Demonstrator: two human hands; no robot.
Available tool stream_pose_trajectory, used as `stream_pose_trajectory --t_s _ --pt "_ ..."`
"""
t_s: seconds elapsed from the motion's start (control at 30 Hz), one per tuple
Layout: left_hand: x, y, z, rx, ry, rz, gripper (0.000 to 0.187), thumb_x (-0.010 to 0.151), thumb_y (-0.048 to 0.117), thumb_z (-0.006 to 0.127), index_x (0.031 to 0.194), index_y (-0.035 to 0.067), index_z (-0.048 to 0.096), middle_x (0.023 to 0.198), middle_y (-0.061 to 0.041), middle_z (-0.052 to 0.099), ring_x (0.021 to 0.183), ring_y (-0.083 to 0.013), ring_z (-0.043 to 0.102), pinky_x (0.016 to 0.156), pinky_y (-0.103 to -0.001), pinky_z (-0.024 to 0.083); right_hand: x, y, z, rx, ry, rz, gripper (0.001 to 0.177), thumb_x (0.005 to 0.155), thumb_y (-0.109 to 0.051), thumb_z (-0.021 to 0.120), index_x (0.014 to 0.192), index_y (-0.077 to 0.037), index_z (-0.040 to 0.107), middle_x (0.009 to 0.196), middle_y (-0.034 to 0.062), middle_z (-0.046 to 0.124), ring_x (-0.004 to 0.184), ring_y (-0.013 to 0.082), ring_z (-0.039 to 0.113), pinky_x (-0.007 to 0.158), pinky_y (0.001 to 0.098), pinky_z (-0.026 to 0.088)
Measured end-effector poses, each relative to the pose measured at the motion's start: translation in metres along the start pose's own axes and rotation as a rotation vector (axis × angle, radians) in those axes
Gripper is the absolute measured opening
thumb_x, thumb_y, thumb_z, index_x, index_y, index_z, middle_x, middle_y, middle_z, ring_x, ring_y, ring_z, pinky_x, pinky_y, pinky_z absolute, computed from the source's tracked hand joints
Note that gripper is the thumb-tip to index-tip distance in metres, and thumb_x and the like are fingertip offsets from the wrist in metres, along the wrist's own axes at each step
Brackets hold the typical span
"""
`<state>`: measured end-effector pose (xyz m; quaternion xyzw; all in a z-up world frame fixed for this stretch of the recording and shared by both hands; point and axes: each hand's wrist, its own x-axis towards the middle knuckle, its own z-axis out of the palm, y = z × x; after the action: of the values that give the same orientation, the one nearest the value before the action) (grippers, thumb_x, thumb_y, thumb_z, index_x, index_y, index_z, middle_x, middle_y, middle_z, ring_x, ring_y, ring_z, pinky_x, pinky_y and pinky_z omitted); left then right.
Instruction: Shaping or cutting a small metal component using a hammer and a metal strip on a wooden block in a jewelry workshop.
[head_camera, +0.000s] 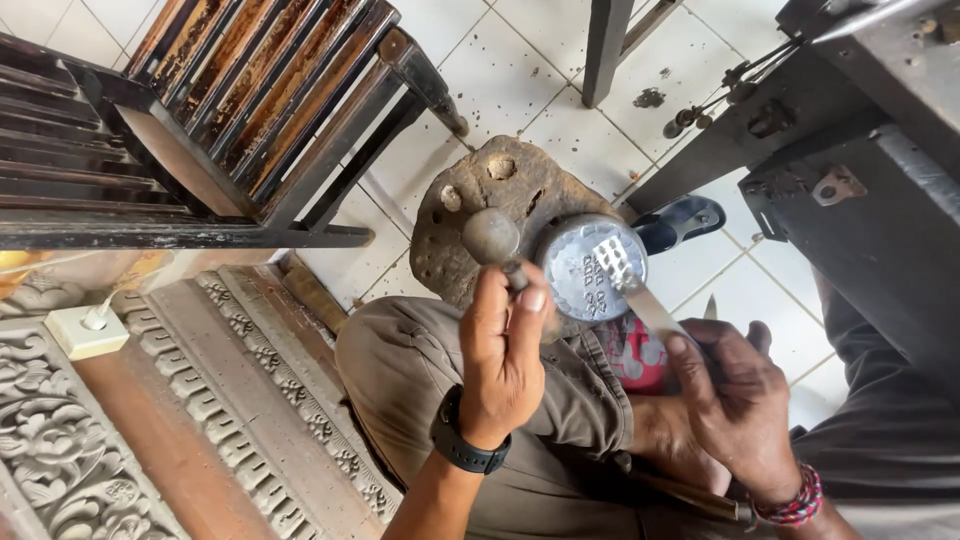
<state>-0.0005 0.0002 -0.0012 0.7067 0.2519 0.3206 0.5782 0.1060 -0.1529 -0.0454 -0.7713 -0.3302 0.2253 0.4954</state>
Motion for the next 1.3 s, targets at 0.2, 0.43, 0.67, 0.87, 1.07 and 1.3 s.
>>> stream_pose_trajectory --t_s 0.2,0.43,0.67,0.87,1.07,1.3 --pt "-0.004 -0.006 -0.006 0.104 0.013 -0.045 0.023 0.094 0.022 0.033 0.089 0.005 0.047 0.07 -0.002 0.045 0.061 -0.0115 0.042 0.058 -0.023 0.04 -0.001 -0.013 -0.008 0.004 0.095 0.034 0.011 0.088 -0.011 0.052 0.086 -0.001 0.056 0.059 0.0028 0.054 0.055 0.0095 0.052 0.056 0.0196 0.044" --pt "-0.008 -0.004 -0.006 -0.037 0.108 -0.036 0.027 0.091 0.02 0.032 0.088 0.002 0.052 0.07 -0.004 0.04 0.065 -0.0131 0.039 0.058 -0.025 0.035 0.001 -0.003 -0.006 0.007 0.091 0.048 0.012 0.086 -0.012 0.054 0.089 -0.002 0.06 0.065 0.0041 0.057 0.056 0.0098 0.054 0.056 0.0193 0.046" --pt "0.001 -0.004 -0.003 -0.063 0.108 0.029 0.021 0.093 0.016 0.04 0.105 0.0 0.045 0.093 -0.013 0.061 0.079 -0.0212 0.062 0.073 -0.03 0.053 0.021 -0.007 0.001 0.065 -0.013 0.025 0.014 0.083 -0.014 0.054 0.087 -0.003 0.061 0.059 0.0033 0.06 0.049 0.0091 0.056 0.046 0.0194 0.046" --pt "0.011 -0.004 -0.001 -0.013 0.096 0.111 0.019 0.091 0.01 0.048 0.106 -0.001 0.049 0.096 -0.015 0.061 0.087 -0.0256 0.066 0.078 -0.031 0.058 0.034 -0.002 0.003 0.004 -0.071 0.021 0.016 0.083 -0.016 0.055 0.089 -0.003 0.063 0.062 0.0031 0.062 0.052 0.0081 0.056 0.049 0.0194 0.045" --pt "0.015 -0.005 0.005 -0.031 0.089 0.096 0.015 0.089 0.009 0.051 0.102 0.001 0.051 0.096 -0.013 0.06 0.089 -0.0221 0.063 0.078 -0.028 0.058 0.036 -0.004 0.0 -0.076 -0.094 0.035 0.014 0.083 -0.017 0.056 0.086 -0.006 0.063 0.063 0.0012 0.059 0.051 0.0076 0.052 0.05 0.0202 0.042" --pt "0.015 0.001 0.004 -0.316 0.087 -0.091 0.013 0.093 0.016 0.04 0.101 0.006 0.041 0.082 -0.012 0.056 0.069 -0.02 0.061 0.058 -0.028 0.057 0.034 -0.003 0.003 -0.04 -0.057 0.052 0.014 0.082 -0.015 0.058 0.086 -0.004 0.064 0.065 0.0008 0.06 0.053 0.0069 0.05 0.05 0.0202 0.042"
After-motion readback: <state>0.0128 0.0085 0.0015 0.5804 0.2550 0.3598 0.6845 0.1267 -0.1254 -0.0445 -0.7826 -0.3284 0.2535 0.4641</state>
